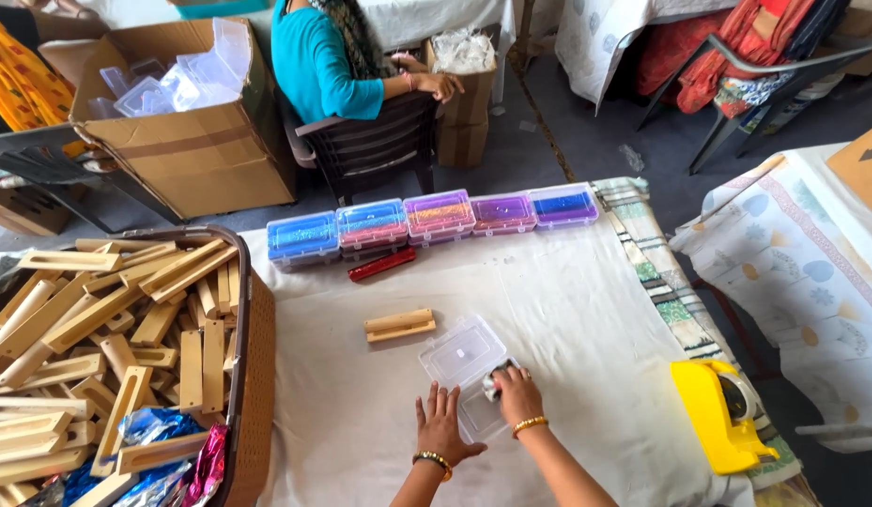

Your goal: The recorder is assembling small parts, putting them into plastic boxes and rolling a wooden rod.

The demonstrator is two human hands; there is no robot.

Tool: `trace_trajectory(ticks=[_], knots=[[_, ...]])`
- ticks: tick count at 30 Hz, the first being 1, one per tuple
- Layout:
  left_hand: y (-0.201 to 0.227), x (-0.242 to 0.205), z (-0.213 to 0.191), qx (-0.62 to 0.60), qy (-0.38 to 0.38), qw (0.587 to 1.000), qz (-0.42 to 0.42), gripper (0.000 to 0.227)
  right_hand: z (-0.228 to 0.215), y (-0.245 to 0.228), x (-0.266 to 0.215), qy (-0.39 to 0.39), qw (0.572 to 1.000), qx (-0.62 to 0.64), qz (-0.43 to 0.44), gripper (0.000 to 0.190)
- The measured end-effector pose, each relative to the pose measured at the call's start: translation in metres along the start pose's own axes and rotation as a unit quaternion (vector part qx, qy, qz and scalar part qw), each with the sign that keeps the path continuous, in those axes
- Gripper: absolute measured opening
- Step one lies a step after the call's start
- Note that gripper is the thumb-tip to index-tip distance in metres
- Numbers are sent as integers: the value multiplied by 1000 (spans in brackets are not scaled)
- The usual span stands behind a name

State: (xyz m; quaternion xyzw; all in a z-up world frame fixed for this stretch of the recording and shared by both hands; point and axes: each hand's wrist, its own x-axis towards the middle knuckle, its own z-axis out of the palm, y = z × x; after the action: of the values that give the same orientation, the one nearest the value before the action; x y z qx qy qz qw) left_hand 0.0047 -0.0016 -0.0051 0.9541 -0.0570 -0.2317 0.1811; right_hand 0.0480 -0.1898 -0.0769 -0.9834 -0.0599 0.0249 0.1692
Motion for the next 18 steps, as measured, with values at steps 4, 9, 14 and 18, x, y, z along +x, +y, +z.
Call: trace_trajectory(ticks=[4, 9, 14, 18], knots=[[-1, 2, 3, 2, -5, 1000, -2, 135, 6, -23, -1, 41, 999, -15, 11, 35], [0, -3, 2, 2, -3, 1000, -1, 135, 20, -37, -19, -29, 980, -8, -197, 31], [-1, -2, 4, -4, 4, 1000, -4, 133, -28, -20, -13, -68, 978, 19, -195, 22], [-1, -1, 5, -4, 4, 1000, -5, 133, -1, -27, -10, -11, 999, 52, 1, 44]])
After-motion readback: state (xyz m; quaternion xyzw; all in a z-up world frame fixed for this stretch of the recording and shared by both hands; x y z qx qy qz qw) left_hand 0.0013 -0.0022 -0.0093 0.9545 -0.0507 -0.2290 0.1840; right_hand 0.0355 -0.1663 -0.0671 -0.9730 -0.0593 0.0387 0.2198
